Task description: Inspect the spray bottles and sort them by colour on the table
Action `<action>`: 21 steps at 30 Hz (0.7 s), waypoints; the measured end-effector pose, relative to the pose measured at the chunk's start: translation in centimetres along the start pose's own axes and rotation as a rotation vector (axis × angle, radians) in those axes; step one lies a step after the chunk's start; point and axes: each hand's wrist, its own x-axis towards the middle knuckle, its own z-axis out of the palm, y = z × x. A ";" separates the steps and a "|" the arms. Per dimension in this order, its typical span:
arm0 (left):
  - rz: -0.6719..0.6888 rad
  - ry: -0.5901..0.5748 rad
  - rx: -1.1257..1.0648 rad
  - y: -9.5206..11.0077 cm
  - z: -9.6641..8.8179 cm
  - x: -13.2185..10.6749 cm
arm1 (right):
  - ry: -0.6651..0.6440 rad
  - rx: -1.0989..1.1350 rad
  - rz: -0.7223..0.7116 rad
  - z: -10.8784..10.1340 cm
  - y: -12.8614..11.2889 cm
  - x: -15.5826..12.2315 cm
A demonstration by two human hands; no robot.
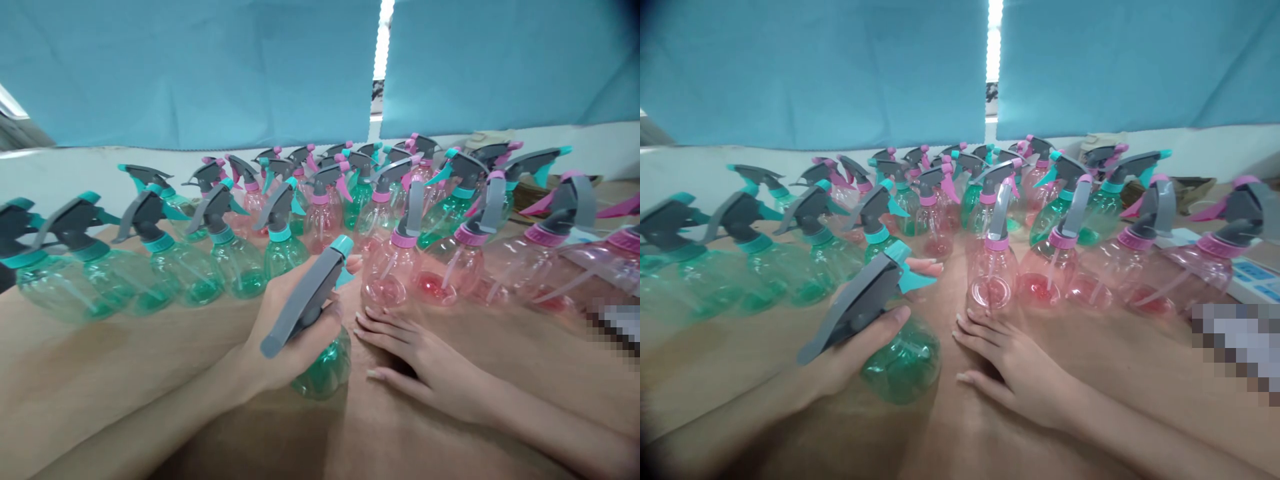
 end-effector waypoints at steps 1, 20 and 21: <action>0.003 -0.002 -0.030 0.0 0.0 0.1 | -0.001 0.000 0.001 0.0 0.0 0.0; -0.012 -0.024 -0.039 0.4 0.4 0.1 | -0.008 -0.008 0.007 0.1 0.0 -0.1; -0.007 -0.024 -0.031 0.4 0.4 0.0 | -0.010 -0.013 0.009 0.0 0.0 -0.1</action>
